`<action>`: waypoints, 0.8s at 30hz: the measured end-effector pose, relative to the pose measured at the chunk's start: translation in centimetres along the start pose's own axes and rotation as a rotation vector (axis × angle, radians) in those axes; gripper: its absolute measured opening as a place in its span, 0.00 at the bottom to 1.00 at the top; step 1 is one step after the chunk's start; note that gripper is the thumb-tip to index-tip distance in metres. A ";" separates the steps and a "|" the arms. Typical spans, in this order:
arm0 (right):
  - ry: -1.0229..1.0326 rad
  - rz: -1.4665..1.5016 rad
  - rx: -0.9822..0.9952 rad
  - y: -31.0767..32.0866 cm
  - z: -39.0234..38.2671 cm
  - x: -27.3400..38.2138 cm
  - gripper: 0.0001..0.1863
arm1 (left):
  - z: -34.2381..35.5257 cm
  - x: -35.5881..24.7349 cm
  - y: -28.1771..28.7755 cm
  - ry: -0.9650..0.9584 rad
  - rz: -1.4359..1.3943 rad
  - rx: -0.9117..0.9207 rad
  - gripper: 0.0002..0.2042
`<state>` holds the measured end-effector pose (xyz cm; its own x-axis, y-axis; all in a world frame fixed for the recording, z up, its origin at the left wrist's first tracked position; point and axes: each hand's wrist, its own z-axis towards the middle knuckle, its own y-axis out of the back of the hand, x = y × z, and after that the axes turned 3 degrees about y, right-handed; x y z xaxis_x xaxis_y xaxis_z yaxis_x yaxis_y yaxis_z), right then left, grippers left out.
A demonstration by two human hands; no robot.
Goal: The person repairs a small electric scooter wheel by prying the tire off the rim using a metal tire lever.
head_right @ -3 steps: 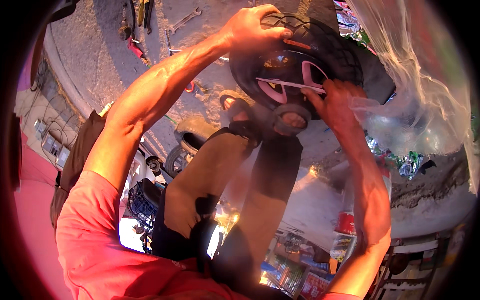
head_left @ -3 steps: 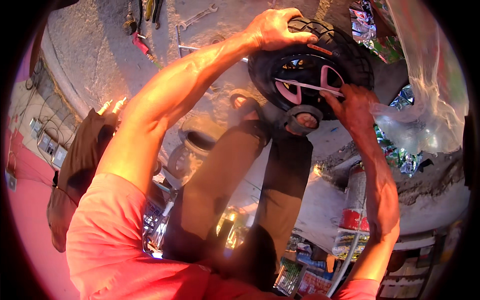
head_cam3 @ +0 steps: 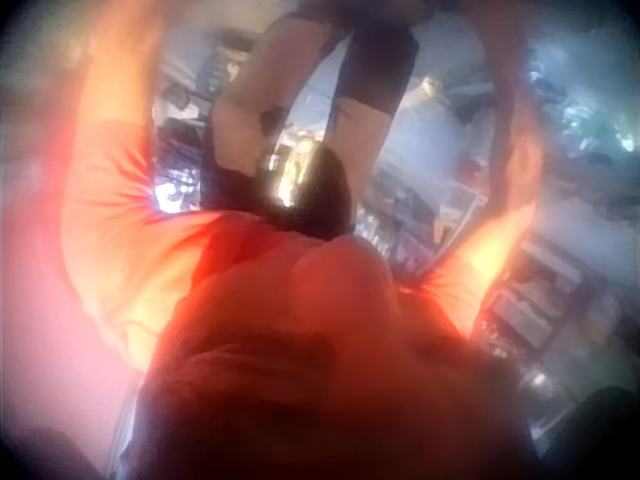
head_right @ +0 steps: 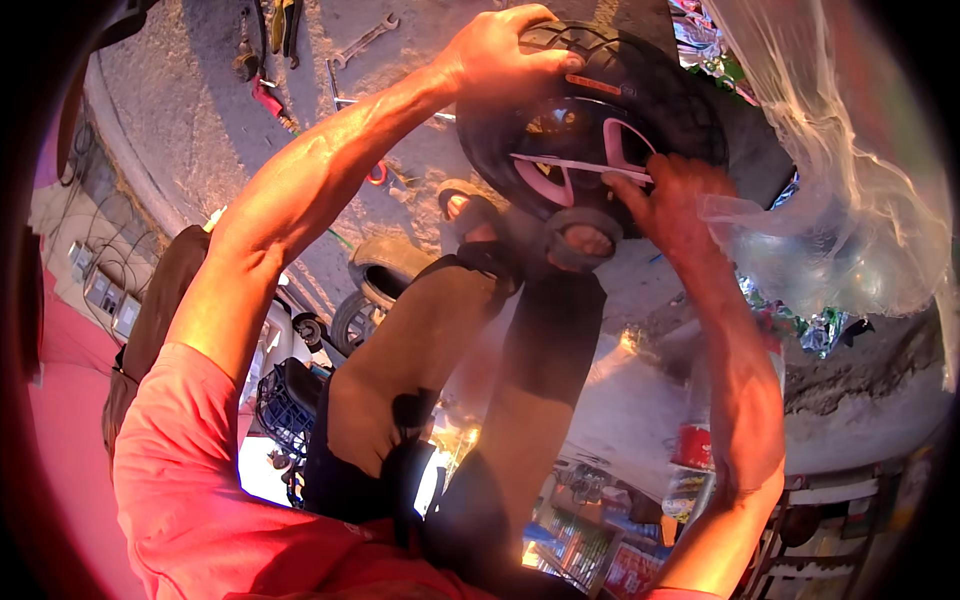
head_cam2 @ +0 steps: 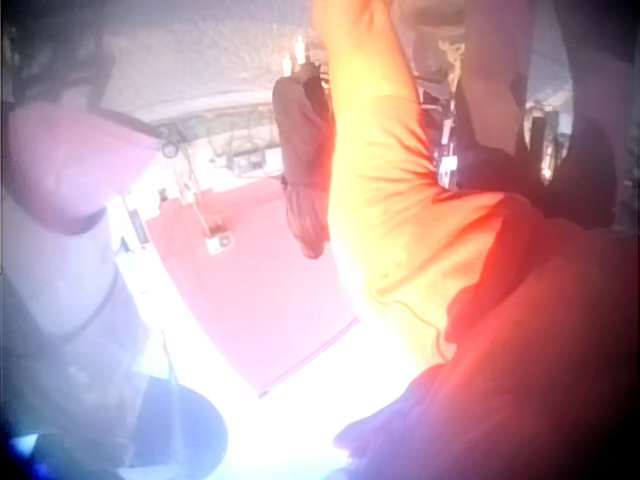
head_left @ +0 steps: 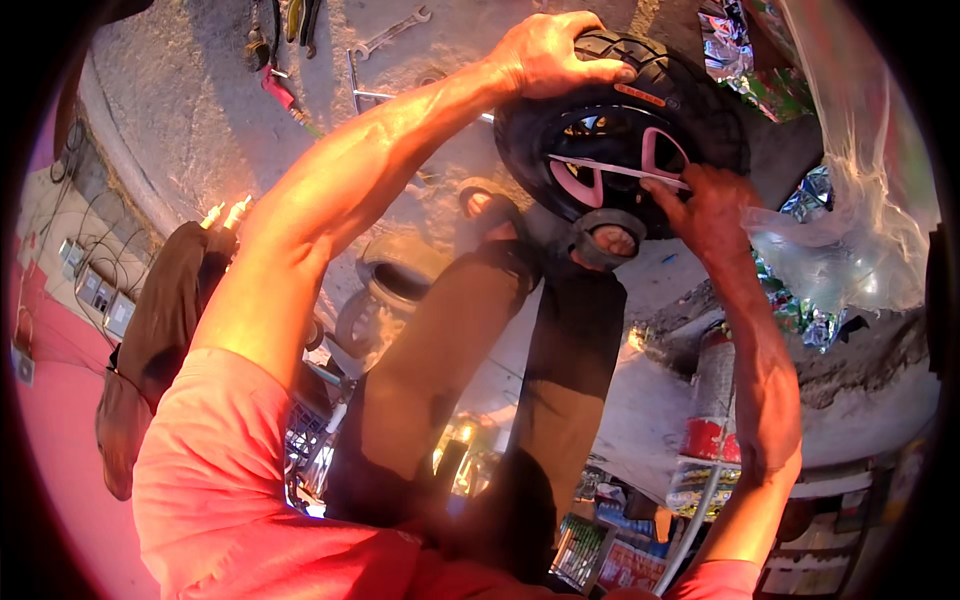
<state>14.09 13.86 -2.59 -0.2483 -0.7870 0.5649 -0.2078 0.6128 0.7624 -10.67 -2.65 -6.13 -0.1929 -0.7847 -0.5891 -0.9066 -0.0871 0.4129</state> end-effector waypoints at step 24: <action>0.050 0.147 0.029 -0.7 -0.9 -1.5 0.28 | -6.9 1.9 -2.3 0.305 -0.116 -0.235 0.47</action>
<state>15.48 14.61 -3.67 -0.2308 -0.6907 0.6853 -0.1996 0.7229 0.6614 -6.39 -8.15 -3.41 0.0576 -0.9047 -0.4221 -0.7985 -0.2956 0.5244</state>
